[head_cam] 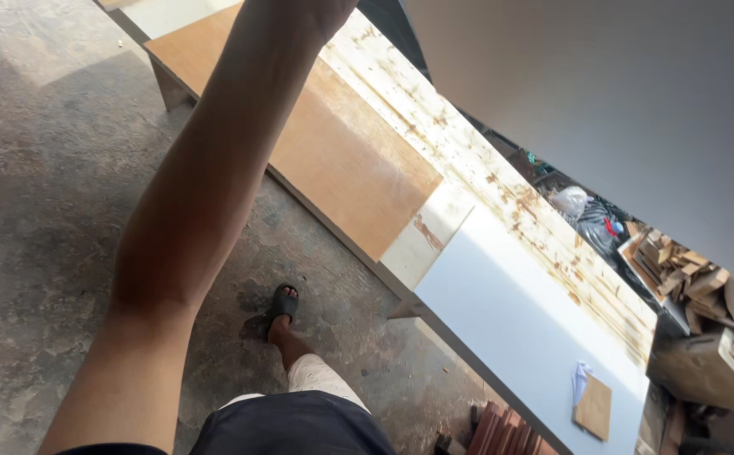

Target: The person wipes a white rectangular panel with a cloth wrapped around a small wooden block, then flips the panel and continues wiping. The person repeats the wiping process on a second white panel.

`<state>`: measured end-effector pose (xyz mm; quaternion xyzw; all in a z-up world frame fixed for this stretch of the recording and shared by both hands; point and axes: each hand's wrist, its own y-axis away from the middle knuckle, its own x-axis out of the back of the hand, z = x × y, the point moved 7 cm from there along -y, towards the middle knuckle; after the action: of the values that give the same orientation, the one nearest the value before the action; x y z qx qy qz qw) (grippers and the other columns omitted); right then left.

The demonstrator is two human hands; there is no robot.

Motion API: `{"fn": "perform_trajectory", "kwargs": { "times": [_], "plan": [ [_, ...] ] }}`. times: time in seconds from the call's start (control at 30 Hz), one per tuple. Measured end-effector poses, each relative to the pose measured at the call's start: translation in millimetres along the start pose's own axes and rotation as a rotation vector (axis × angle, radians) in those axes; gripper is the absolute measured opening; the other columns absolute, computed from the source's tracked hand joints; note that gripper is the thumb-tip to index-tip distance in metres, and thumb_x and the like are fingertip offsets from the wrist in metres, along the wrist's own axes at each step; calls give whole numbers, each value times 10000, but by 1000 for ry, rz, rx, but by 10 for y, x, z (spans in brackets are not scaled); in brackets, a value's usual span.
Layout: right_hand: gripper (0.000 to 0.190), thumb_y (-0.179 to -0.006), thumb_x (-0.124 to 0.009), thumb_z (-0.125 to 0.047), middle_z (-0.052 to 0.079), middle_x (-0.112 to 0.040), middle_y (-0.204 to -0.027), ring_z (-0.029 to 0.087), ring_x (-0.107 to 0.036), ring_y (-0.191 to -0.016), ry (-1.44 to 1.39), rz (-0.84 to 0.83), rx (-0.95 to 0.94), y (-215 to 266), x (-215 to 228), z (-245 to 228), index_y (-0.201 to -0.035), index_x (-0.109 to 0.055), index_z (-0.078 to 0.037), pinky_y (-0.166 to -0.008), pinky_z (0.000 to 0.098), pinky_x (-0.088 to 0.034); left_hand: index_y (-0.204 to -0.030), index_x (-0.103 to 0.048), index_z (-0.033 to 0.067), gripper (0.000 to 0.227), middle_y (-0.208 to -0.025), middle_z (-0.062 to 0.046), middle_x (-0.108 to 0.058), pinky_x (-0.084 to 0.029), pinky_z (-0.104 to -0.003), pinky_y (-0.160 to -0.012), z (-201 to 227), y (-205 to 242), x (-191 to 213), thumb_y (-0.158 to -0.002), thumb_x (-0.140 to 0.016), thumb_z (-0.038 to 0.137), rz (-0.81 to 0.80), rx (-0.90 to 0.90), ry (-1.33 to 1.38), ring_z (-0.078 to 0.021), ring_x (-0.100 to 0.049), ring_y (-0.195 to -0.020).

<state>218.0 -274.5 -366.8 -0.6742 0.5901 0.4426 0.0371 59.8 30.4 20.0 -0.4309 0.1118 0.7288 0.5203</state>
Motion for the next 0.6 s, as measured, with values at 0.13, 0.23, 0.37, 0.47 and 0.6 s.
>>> {"fn": "perform_trajectory", "kwargs": {
  "times": [0.13, 0.23, 0.37, 0.47, 0.6],
  "plan": [
    [621, -916, -544, -723, 108, -632, -1087, 314, -662, -1019, 35, -93, -36, -753, -781, 167, -1086, -587, -127, -1004, 605, -500, -1064, -653, 116, 189, -968, -62, -680, -677, -327, -862, 515, -441, 554, -880, -628, 79, 149, -75, -227, -230, -723, -932],
    [619, -916, -545, -721, 107, -631, -1086, 314, -661, -1019, 84, -145, -70, -1214, -1367, 221, -1085, -587, -128, -1004, 604, -500, -1025, -669, 141, 190, -924, -13, -686, -685, -279, -841, 765, -765, 821, -858, -634, 59, 263, -126, -324, -174, -731, -902],
    [616, -917, -545, -719, 107, -629, -1086, 313, -660, -1018, 144, -219, -120, -1666, -2218, 435, -1084, -586, -128, -1003, 602, -500, -965, -603, 92, 249, -877, -93, -558, -568, -262, -616, 836, -1063, 1110, -727, -603, 163, 541, -35, -105, -178, -565, -740],
    [613, -917, -546, -717, 106, -628, -1085, 313, -659, -1018, 189, -226, -186, -1644, -2446, 658, -1083, -585, -128, -1002, 601, -499, -1023, -588, 77, 523, -922, -109, -567, -543, -291, -609, 795, -1175, 1374, -686, -616, 476, 637, 11, 105, -218, -592, -825],
    [610, -917, -546, -714, 105, -627, -1085, 312, -658, -1017, 238, -279, -240, -1639, -2976, 917, -1082, -584, -128, -1001, 600, -499, -1185, -594, 20, 977, -998, -150, -571, -571, -359, -637, 910, -1445, 1718, -544, -472, 747, 674, -16, 256, -242, -612, -848]
  ]
}}
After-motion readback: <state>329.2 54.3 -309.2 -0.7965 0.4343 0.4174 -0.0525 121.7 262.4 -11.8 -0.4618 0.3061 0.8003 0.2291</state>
